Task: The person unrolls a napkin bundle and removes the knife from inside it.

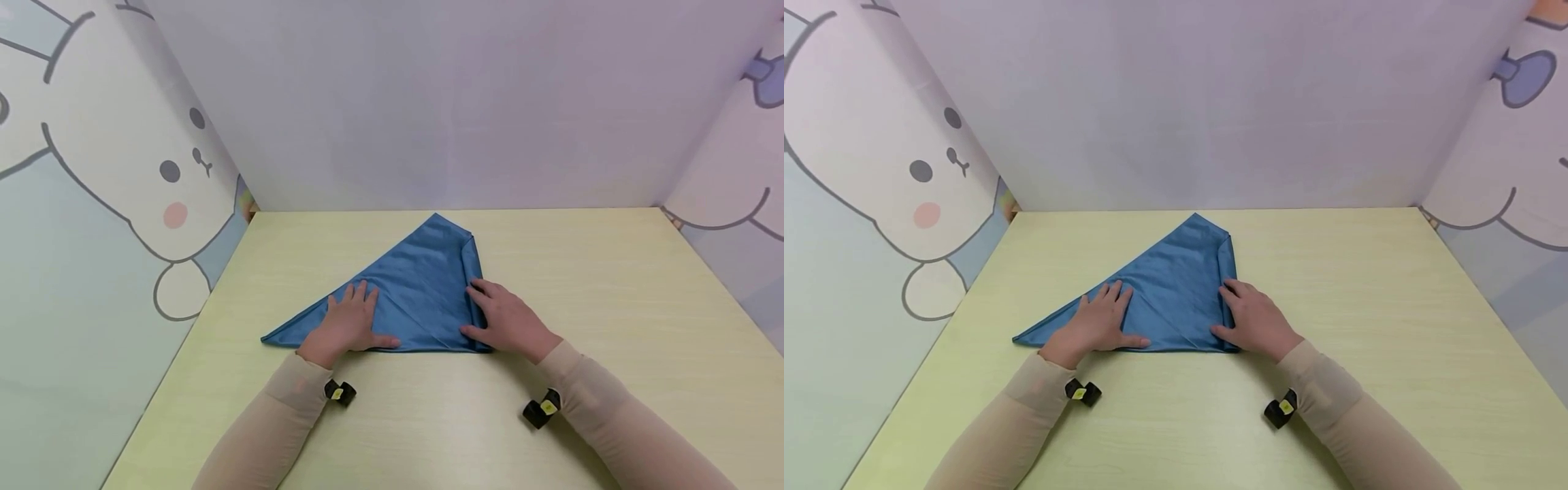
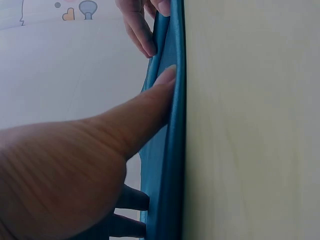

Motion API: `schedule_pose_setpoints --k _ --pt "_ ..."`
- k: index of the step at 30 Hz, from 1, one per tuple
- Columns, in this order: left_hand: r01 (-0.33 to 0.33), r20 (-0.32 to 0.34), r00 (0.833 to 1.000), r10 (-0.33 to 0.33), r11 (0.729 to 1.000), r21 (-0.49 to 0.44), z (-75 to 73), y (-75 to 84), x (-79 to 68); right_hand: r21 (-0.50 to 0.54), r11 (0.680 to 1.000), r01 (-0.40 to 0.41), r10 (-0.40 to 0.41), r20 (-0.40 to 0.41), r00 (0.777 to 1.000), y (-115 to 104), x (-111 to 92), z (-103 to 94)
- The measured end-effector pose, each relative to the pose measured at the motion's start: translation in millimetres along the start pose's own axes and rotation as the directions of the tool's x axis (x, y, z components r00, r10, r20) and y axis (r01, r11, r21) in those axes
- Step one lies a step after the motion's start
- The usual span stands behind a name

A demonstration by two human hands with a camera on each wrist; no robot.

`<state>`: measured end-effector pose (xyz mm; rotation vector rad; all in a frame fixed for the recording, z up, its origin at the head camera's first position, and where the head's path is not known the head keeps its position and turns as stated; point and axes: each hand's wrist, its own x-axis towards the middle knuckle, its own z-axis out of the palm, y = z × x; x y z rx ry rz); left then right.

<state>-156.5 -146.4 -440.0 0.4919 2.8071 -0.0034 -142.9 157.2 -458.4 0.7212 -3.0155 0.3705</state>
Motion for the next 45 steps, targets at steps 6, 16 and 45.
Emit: schedule_pose_setpoints --k 6,16,45 --pt "0.006 0.019 1.000 -0.006 1.000 0.003 1.4 1.1 0.7 0.015 1.000 -0.007 0.007 -0.002 1.000 2.9 -2.5 1.1" --pt "0.001 0.021 1.000 -0.001 1.000 -0.001 2.3 1.4 0.8 0.051 0.998 -0.041 0.041 0.004 0.999 3.9 -6.5 -0.2" --pt "0.004 0.000 1.000 -0.004 1.000 0.010 1.4 -0.8 3.8 0.081 0.995 -0.054 0.059 -0.059 0.997 9.2 -5.7 -0.7"
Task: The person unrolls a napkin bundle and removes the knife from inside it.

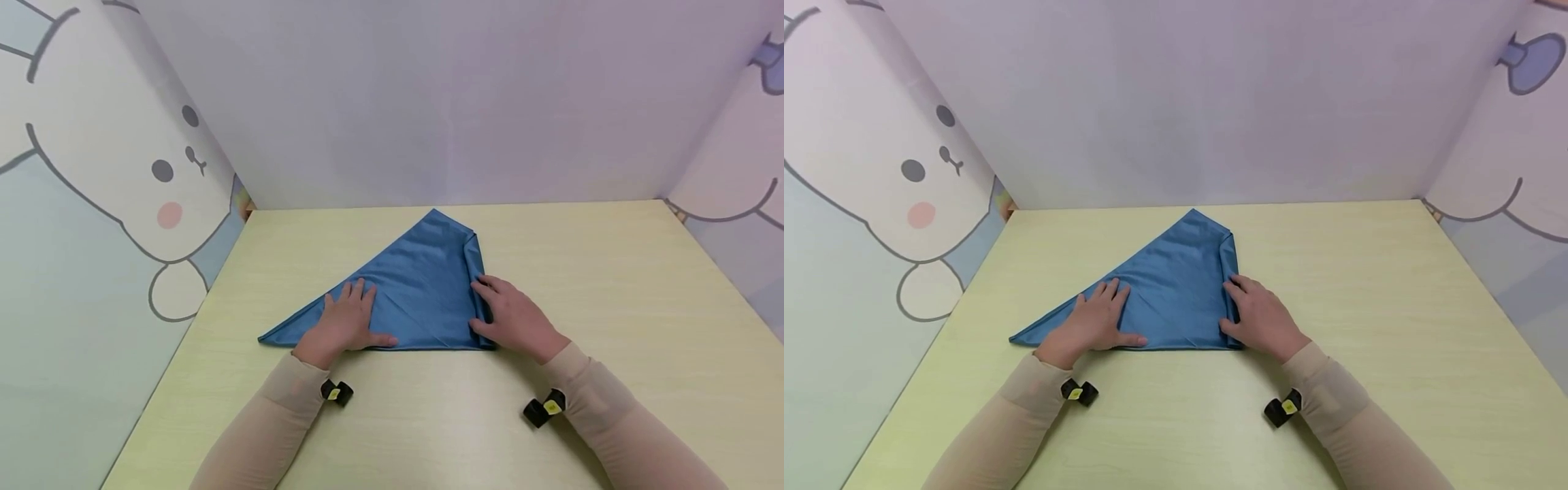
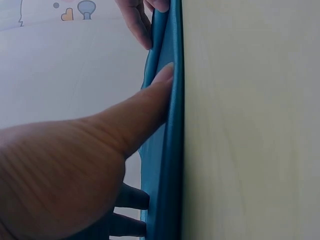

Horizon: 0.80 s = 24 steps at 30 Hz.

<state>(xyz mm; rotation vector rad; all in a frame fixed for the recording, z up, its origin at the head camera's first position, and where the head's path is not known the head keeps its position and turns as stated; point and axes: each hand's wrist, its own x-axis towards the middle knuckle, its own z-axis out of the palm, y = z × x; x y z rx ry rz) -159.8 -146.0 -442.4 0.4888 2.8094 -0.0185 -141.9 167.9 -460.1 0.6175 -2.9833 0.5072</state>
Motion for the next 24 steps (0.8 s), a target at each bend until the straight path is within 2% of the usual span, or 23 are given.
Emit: schedule_pose_setpoints --k 24 --pt "-0.008 -0.005 1.000 0.008 1.000 -0.005 0.2 -0.4 -0.9 0.015 0.996 -0.083 0.081 0.106 0.991 0.8 -1.5 -14.8"
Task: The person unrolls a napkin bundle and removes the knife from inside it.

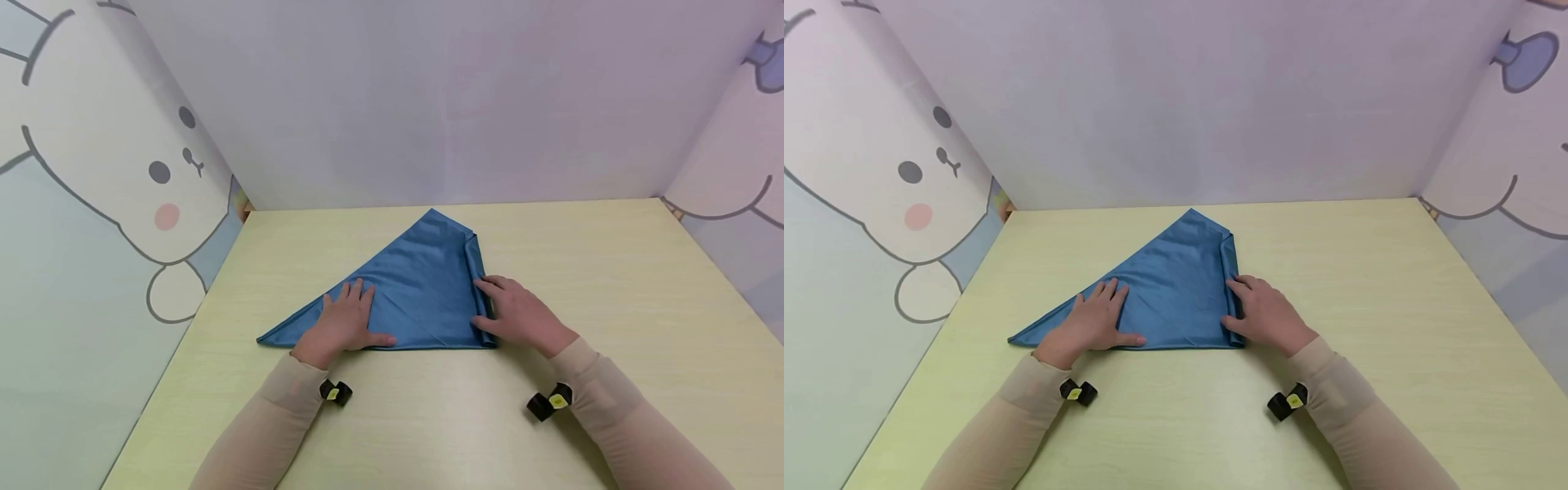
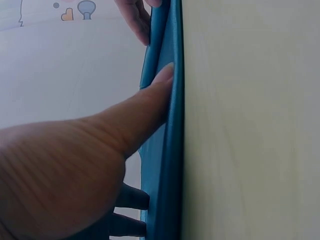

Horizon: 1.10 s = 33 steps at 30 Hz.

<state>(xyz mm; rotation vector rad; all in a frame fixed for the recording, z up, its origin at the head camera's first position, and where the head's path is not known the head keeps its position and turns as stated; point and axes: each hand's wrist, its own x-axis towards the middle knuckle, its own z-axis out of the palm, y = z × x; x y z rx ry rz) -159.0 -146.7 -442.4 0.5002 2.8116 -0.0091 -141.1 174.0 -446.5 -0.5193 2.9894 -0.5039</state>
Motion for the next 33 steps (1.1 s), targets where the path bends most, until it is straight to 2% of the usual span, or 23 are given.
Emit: schedule_pose_setpoints --k 16,33 --pt "0.004 0.005 1.000 -0.004 1.000 0.007 -1.2 0.7 -0.8 0.014 1.000 -0.015 0.014 0.064 0.998 4.0 -2.2 -4.8" --pt "-0.002 -0.011 1.000 0.002 1.000 0.003 0.6 -0.3 -0.3 0.030 0.999 -0.019 0.016 0.079 0.997 1.6 -4.4 -13.1"
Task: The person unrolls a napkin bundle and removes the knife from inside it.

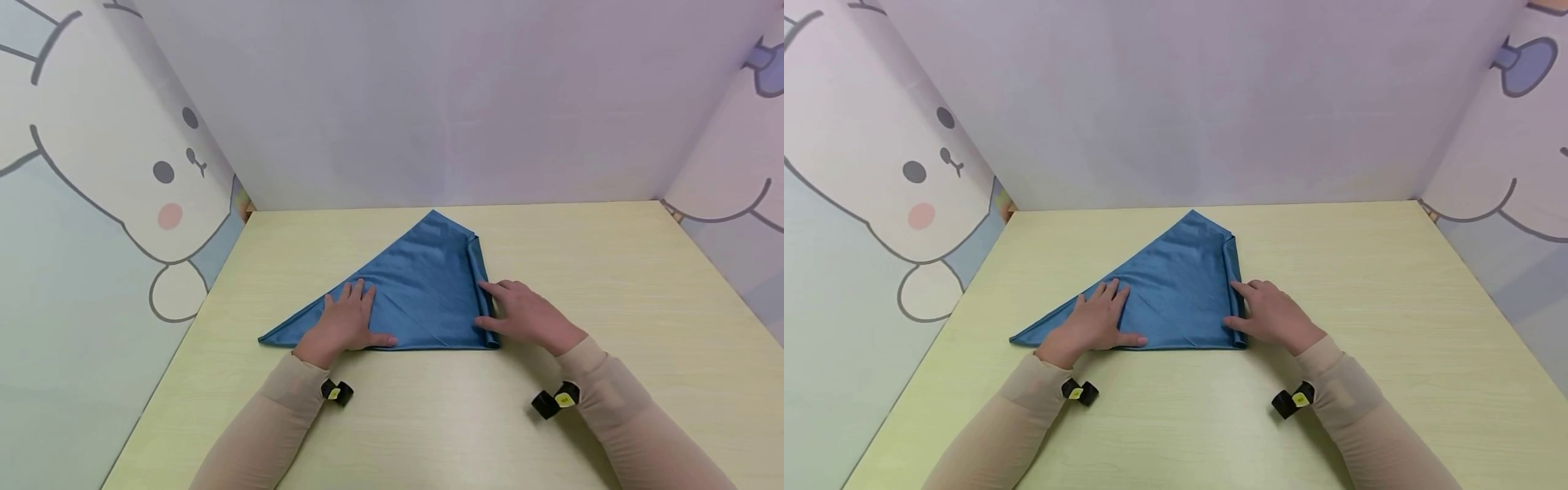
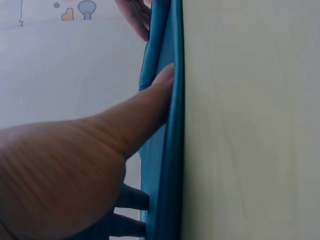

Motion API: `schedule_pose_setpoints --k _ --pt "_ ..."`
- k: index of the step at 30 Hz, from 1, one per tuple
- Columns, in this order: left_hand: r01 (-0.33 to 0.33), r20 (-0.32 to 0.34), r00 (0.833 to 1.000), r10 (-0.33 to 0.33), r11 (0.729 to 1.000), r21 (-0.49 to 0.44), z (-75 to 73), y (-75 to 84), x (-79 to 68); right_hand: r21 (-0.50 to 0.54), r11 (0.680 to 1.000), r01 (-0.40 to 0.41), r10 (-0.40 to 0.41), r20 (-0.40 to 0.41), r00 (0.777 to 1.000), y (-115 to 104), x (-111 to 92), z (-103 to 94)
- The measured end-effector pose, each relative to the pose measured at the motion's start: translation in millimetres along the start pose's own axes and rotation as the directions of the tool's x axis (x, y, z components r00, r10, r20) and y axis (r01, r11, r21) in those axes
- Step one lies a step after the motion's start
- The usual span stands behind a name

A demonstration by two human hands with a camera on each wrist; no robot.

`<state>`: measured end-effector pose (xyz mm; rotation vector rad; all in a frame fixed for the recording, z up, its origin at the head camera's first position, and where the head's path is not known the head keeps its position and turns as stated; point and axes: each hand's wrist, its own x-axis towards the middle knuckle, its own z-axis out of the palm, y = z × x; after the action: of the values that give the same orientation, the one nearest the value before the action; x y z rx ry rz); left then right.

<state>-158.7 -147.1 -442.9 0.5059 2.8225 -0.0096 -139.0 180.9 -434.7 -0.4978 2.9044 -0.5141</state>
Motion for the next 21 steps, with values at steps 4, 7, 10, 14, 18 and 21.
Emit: schedule_pose_setpoints --k 4,7,10,14,18,21 --pt "-0.001 0.003 1.000 0.001 1.000 -0.004 -0.2 0.0 -0.3 0.013 1.000 -0.001 0.000 0.004 1.000 2.2 0.4 -0.6" --pt "-0.003 0.003 1.000 0.003 1.000 -0.009 -0.2 -0.1 -0.1 0.035 0.999 0.003 -0.003 0.004 1.000 4.5 1.3 -1.1" --pt "-0.004 0.000 1.000 0.004 1.000 -0.009 0.2 -0.4 0.1 0.066 0.998 0.009 -0.010 0.006 1.000 6.1 2.8 -1.9" --pt "-0.004 -0.003 1.000 0.004 1.000 -0.006 0.7 -0.7 0.2 0.092 0.996 0.015 -0.016 0.012 1.000 6.7 4.1 -3.4" --pt "-0.003 -0.007 1.000 0.003 1.000 -0.008 0.6 -0.7 -0.2 0.094 0.995 0.010 -0.011 0.012 1.000 7.2 3.8 -4.5" --pt "-0.003 -0.009 1.000 0.003 1.000 -0.008 0.2 -0.4 -0.6 0.096 0.995 0.010 -0.011 0.011 1.000 8.0 3.5 -5.0"
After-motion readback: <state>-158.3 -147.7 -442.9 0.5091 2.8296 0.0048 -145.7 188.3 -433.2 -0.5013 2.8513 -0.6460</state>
